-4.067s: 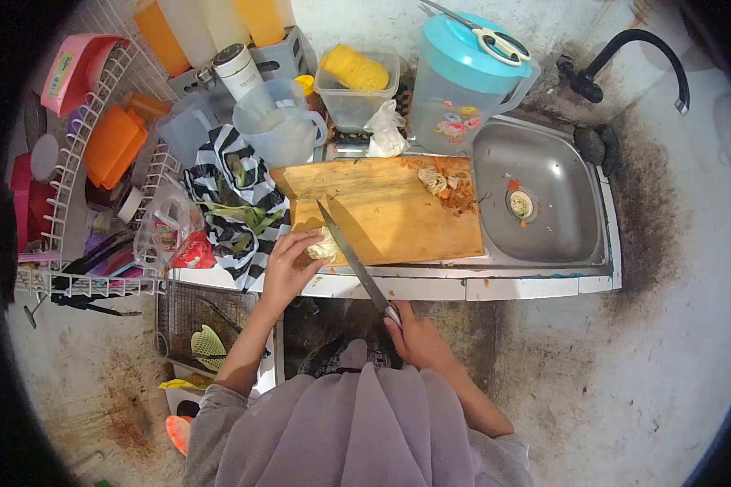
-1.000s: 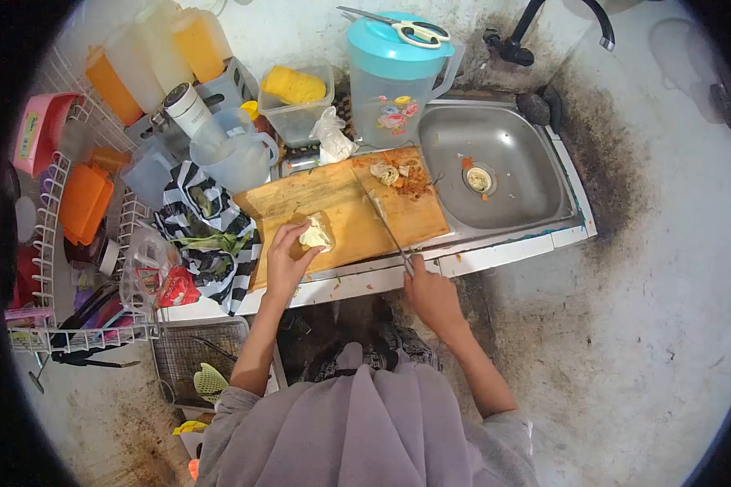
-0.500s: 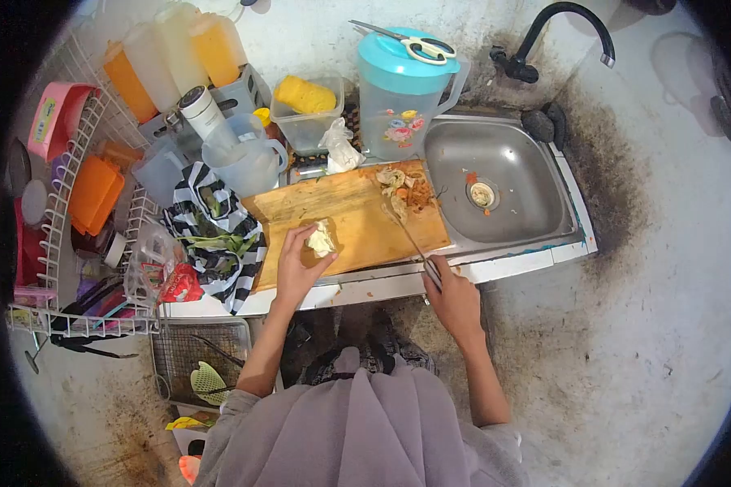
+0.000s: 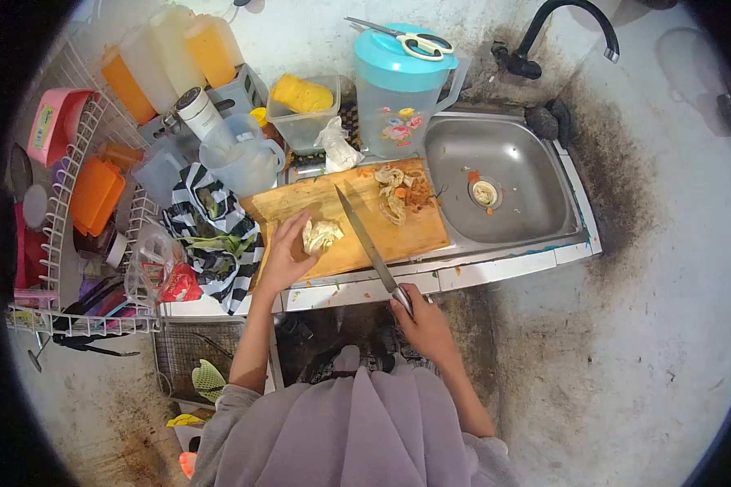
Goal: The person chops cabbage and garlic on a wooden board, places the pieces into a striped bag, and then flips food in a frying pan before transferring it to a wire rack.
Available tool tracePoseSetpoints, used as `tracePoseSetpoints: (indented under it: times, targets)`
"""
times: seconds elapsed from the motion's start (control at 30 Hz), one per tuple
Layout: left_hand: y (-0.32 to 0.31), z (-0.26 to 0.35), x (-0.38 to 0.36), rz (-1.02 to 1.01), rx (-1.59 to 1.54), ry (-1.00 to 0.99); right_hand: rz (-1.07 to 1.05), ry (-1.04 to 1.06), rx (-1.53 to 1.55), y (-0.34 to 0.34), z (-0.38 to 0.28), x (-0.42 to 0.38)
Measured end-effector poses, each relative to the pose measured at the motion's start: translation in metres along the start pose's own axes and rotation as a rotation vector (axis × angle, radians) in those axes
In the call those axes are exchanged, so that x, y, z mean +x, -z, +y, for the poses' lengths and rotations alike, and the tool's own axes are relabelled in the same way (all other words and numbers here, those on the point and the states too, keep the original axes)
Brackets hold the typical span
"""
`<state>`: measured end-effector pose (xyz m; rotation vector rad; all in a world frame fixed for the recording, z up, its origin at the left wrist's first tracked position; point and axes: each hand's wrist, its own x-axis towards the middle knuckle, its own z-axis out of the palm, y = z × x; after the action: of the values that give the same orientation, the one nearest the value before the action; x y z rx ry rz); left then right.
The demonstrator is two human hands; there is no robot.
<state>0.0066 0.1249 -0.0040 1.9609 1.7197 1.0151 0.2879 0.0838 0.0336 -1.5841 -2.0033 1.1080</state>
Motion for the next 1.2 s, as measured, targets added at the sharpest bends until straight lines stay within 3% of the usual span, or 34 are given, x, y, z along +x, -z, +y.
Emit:
tracePoseSetpoints:
  times: [0.1,0.33,0.53,0.6,0.73,0.8,0.83,0.9,1.0,1.1,1.2]
  targets:
    - [-0.002,0.003,0.000,0.026,-0.170,0.039,-0.025,-0.025,0.058,0.001,-0.003,-0.004]
    - [0.000,0.003,-0.012,-0.020,-0.230,0.053,-0.059,-0.027,0.072,0.001,-0.006,-0.014]
    - [0.022,-0.005,-0.003,-0.159,-0.190,-0.013,-0.096,-0.037,0.072,0.000,-0.008,-0.016]
    - [0.028,-0.004,-0.002,-0.311,-0.172,0.033,-0.099,-0.048,0.056,0.002,-0.010,-0.017]
    - [0.032,0.009,-0.001,-0.403,-0.102,0.177,-0.072,-0.042,0.067,0.003,-0.008,-0.019]
    - [0.032,0.009,0.005,-0.145,-0.032,-0.076,-0.066,-0.044,0.061,0.003,-0.008,-0.020]
    - [0.030,0.007,0.010,-0.144,-0.032,-0.075,-0.084,-0.063,0.075,0.003,-0.009,-0.021]
    - [0.025,0.002,0.021,-0.285,-0.172,-0.178,-0.104,-0.078,0.087,0.002,-0.009,-0.021]
    - [0.023,-0.001,0.033,-0.425,-0.078,-0.275,-0.060,-0.051,0.097,0.000,-0.006,-0.025]
    - [0.020,-0.004,0.030,-0.351,0.128,-0.259,-0.055,-0.114,0.107,0.002,-0.005,-0.029]
    - [0.014,0.001,0.021,-0.233,-0.033,-0.145,-0.020,-0.122,0.111,0.001,-0.004,-0.032]
